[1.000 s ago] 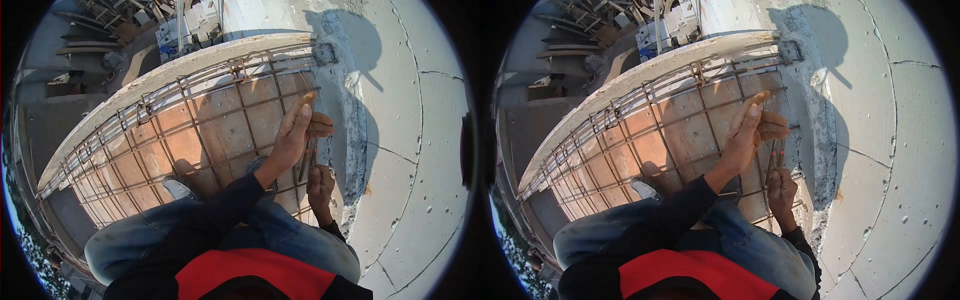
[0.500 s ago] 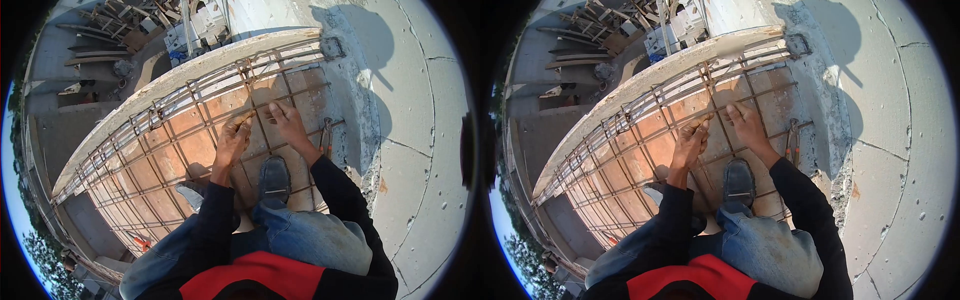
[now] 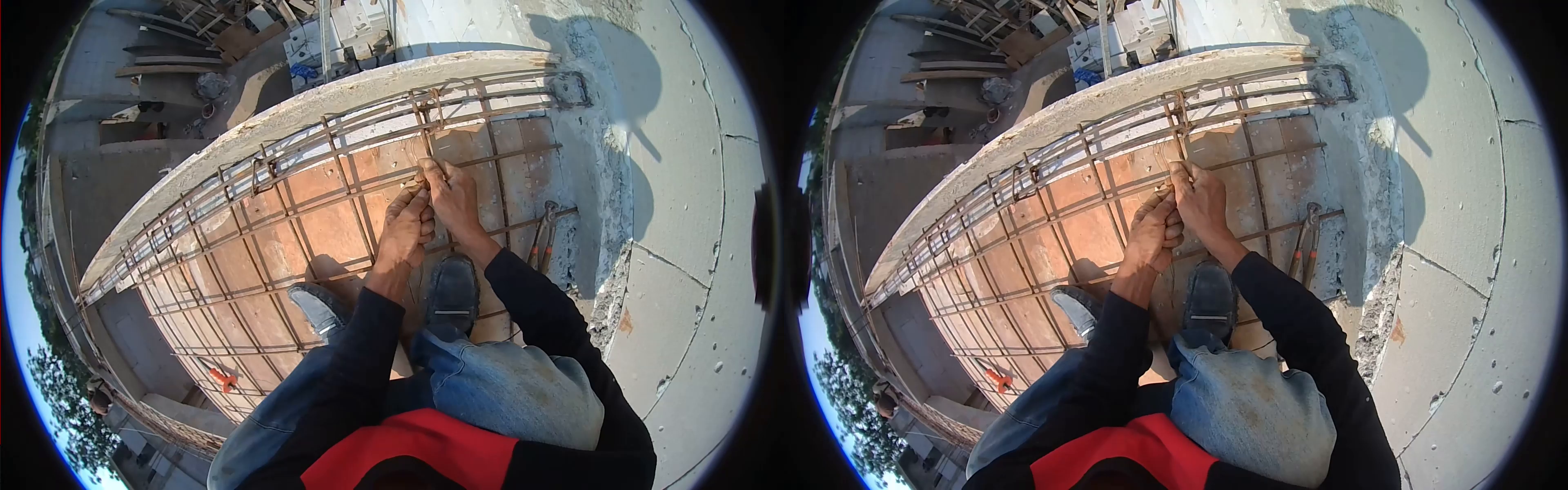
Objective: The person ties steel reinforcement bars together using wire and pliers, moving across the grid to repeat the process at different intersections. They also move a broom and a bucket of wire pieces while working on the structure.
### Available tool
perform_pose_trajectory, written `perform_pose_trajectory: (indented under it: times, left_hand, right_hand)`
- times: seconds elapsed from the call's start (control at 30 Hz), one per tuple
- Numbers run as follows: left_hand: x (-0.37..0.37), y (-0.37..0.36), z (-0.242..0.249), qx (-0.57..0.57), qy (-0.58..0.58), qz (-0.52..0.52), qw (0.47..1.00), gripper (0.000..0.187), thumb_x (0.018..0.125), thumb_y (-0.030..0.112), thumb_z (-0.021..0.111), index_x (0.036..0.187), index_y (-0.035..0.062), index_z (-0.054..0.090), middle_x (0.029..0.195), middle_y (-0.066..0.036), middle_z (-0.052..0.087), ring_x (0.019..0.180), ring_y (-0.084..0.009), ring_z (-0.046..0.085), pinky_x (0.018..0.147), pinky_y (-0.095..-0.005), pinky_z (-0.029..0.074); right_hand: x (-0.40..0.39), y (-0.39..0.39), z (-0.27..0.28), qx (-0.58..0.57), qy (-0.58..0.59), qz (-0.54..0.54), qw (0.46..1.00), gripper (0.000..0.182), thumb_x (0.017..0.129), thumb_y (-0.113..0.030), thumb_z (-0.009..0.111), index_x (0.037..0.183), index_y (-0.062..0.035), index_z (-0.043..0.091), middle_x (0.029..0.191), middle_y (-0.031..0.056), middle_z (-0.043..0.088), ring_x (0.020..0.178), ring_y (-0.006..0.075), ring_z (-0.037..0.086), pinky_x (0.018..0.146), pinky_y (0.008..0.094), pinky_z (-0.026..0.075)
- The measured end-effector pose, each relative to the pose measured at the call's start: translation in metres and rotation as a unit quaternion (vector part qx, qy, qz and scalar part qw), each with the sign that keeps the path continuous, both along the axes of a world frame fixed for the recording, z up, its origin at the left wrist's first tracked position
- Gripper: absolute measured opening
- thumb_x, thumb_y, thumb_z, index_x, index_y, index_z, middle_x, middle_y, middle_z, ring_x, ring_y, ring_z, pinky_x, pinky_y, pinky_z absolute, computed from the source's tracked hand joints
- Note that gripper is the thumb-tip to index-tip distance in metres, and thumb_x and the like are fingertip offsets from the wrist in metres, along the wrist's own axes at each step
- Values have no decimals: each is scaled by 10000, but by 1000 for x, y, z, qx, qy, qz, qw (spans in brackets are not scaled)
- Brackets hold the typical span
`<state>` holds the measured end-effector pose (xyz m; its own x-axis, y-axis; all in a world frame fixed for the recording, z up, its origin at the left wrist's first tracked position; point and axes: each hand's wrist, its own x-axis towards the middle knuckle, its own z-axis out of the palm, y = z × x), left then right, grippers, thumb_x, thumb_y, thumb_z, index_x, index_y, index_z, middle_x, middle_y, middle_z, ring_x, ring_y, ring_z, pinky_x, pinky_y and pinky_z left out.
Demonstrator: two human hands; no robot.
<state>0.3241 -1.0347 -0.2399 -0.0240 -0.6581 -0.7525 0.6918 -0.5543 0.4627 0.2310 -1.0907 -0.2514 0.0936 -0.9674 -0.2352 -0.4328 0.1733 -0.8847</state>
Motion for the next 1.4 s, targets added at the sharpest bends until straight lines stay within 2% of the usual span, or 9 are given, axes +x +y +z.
perform_pose_trajectory:
  times: [0.17, 0.3, 0.4, 0.57, 0.63, 0.77, 0.87, 1.17, 1.4]
  left_hand:
    - [-19, 5, -9, -24, 26, -35, 999, 233, 933, 188, 554, 1112, 40, 571, 725, -9, 581, 537, -77, 531, 475, -202, 459]
    - [-5, -5, -11, -30, -119, -93, 988, 307, 921, 222, 592, 1130, -1, 564, 821, -63, 644, 667, -140, 620, 656, -269, 545]
    - [5, -24, 8, -115, -132, 62, 983, 306, 871, 248, 684, 1034, -6, 631, 819, -83, 666, 782, -158, 637, 774, -289, 530]
    - [24, -35, 25, -185, -157, 72, 967, 204, 889, 176, 661, 1006, 9, 643, 818, -67, 673, 763, -154, 650, 713, -278, 547]
    - [38, -42, 58, -215, -186, 157, 946, 108, 892, 124, 643, 962, 41, 649, 836, -78, 676, 707, -148, 657, 622, -268, 552]
    - [80, -65, 115, -278, -298, 148, 901, 120, 904, 115, 624, 974, 18, 636, 808, -97, 674, 648, -148, 655, 573, -262, 558]
    - [95, -72, 147, -312, -302, 174, 884, 135, 904, 134, 626, 961, 12, 633, 812, -101, 673, 694, -174, 683, 607, -289, 588]
    - [101, -64, 140, -296, -157, 183, 925, 165, 931, 171, 584, 1022, 40, 626, 903, -99, 678, 832, -210, 689, 680, -286, 609]
    - [84, -67, 134, -298, -163, 254, 906, 199, 934, 243, 590, 973, 49, 611, 834, -76, 666, 750, -168, 680, 559, -231, 558]
  right_hand:
    - [-22, -5, 12, 168, -5, -17, 986, 212, 851, -176, 578, 850, 23, 653, 632, 186, 608, 578, 273, 615, 554, 365, 457]
    - [-36, -7, 5, 11, 57, 54, 997, 148, 836, -108, 575, 850, 21, 646, 599, 149, 611, 541, 203, 621, 526, 320, 469]
    - [-31, 1, 28, 14, -13, 94, 995, 147, 860, -106, 575, 887, 24, 640, 627, 128, 620, 553, 172, 633, 517, 302, 476]
    - [-13, 19, 69, 120, -232, 20, 965, 223, 935, -190, 575, 1007, 14, 631, 769, 82, 631, 609, 177, 653, 509, 312, 478]
    - [-7, 31, 92, 307, -462, -5, 832, 283, 959, -245, 552, 1105, -6, 589, 872, 64, 573, 661, 162, 627, 654, 336, 566]
    - [19, 36, 113, 262, -518, 24, 814, 257, 954, -189, 559, 1110, 7, 614, 833, 50, 611, 793, 163, 642, 647, 289, 500]
    - [24, -7, 120, -161, -172, 129, 963, 256, 910, -88, 576, 1136, 23, 624, 891, 134, 662, 760, 172, 619, 666, 286, 486]
    - [25, 0, 126, -153, -172, 78, 970, 196, 896, -14, 566, 1066, 52, 637, 858, 156, 675, 697, 166, 637, 599, 279, 482]
    - [29, 9, 116, -128, -188, 93, 969, 187, 895, -55, 586, 1045, 40, 645, 796, 142, 663, 675, 214, 647, 592, 305, 487]
